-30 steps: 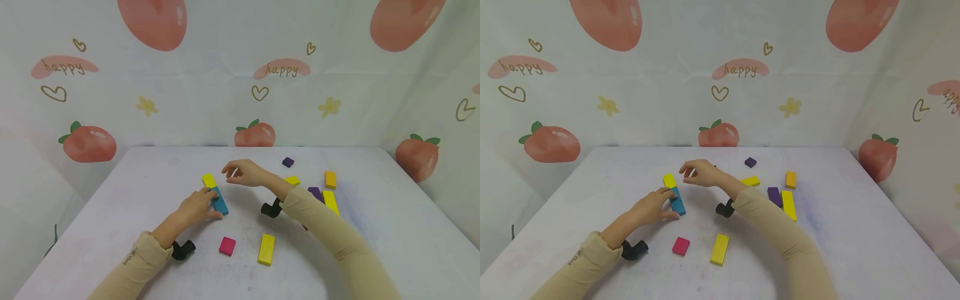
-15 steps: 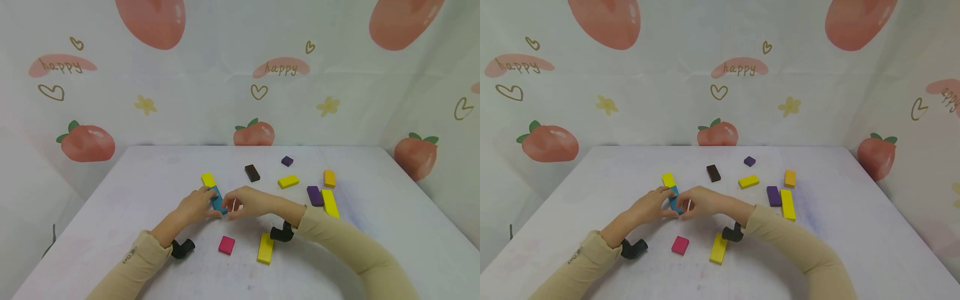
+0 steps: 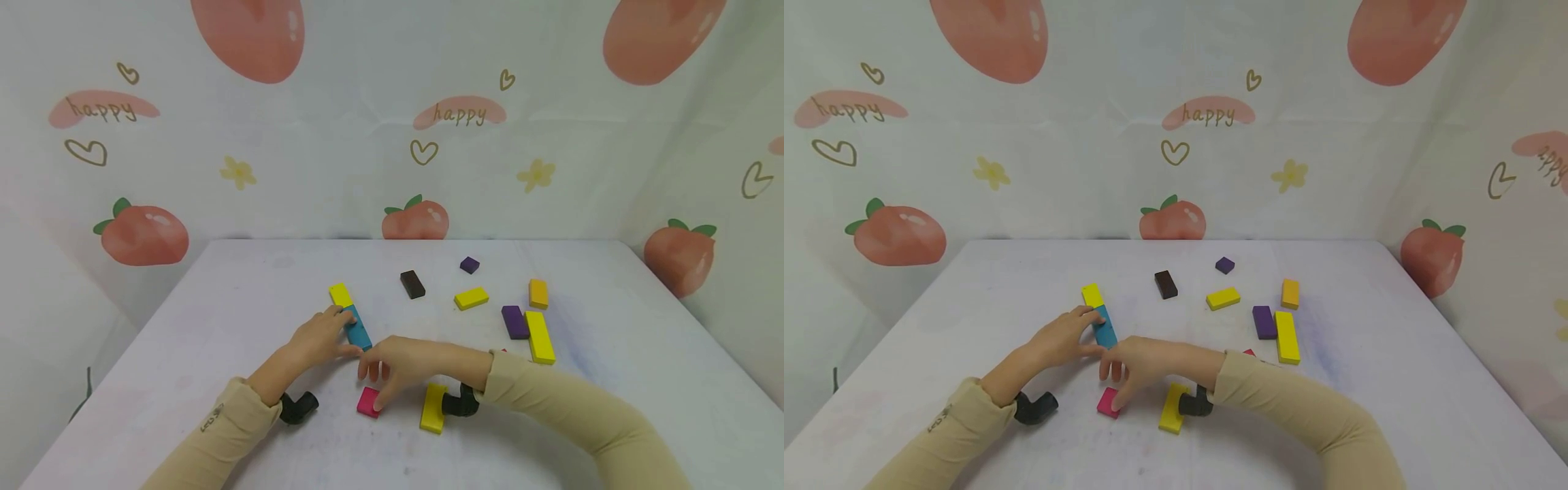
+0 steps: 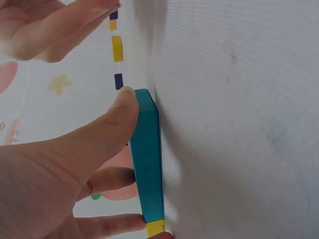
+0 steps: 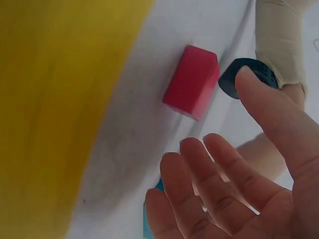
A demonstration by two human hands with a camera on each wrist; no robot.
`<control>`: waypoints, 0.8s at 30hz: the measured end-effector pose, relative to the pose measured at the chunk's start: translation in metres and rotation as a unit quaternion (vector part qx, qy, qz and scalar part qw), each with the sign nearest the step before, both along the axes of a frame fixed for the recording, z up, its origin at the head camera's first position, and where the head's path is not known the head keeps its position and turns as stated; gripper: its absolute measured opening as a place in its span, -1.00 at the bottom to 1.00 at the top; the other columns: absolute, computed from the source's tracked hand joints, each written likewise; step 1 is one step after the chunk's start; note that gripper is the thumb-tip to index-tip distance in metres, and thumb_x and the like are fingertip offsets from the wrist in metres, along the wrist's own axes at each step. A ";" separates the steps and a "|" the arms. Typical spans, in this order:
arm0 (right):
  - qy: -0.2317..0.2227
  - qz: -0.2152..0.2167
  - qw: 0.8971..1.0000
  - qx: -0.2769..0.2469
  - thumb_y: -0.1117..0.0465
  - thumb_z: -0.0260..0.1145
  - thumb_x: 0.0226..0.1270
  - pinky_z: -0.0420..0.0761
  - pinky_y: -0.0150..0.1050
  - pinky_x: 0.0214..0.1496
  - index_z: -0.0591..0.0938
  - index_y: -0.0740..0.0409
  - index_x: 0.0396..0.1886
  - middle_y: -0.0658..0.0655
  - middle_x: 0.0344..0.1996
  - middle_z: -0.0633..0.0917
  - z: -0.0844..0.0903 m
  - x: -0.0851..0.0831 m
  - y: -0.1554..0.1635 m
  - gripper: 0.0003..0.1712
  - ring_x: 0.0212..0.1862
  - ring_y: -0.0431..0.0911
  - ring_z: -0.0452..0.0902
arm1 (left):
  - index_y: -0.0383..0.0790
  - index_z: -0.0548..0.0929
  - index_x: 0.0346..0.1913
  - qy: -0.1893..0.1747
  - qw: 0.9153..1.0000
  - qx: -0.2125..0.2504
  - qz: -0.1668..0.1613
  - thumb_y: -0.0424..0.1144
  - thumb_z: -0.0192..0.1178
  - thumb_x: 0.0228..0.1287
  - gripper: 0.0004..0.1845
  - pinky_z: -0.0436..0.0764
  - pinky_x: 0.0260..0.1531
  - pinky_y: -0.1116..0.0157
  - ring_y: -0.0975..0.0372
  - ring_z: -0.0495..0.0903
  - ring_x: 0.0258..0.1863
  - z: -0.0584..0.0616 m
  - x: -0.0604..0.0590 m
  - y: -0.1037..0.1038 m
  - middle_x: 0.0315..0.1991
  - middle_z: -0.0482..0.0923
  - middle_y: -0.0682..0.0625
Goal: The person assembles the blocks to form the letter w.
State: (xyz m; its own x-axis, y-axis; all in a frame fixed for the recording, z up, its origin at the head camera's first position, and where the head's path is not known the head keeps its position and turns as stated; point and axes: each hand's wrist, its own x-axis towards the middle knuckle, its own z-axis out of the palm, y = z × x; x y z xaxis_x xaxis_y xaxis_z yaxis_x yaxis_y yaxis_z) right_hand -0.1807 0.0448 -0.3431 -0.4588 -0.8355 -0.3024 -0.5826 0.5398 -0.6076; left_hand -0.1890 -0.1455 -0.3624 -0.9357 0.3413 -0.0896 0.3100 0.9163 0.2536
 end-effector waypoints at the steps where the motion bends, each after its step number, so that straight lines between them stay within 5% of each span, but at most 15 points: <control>1: 0.004 0.007 1.000 0.004 0.11 0.47 0.02 0.49 -0.56 -0.22 0.59 0.05 -0.08 -0.02 -0.29 0.66 -0.001 0.000 0.000 -0.58 -0.26 -0.25 0.49 | -0.23 0.48 0.13 -0.001 1.000 0.000 0.001 0.03 0.37 0.02 -0.35 0.58 -0.04 -0.02 -0.08 0.51 -0.04 0.000 0.000 0.000 0.19 0.40 -0.26; 24: 0.044 0.040 0.998 0.007 0.22 0.44 0.06 0.45 -0.60 -0.25 0.62 0.03 -0.13 -0.04 -0.35 0.67 -0.007 0.003 -0.002 -0.67 -0.34 -0.32 0.43 | -0.23 0.48 0.14 -0.003 1.000 0.001 0.003 0.05 0.37 0.01 -0.34 0.58 -0.03 -0.02 -0.06 0.52 -0.04 0.001 0.000 0.001 0.19 0.40 -0.26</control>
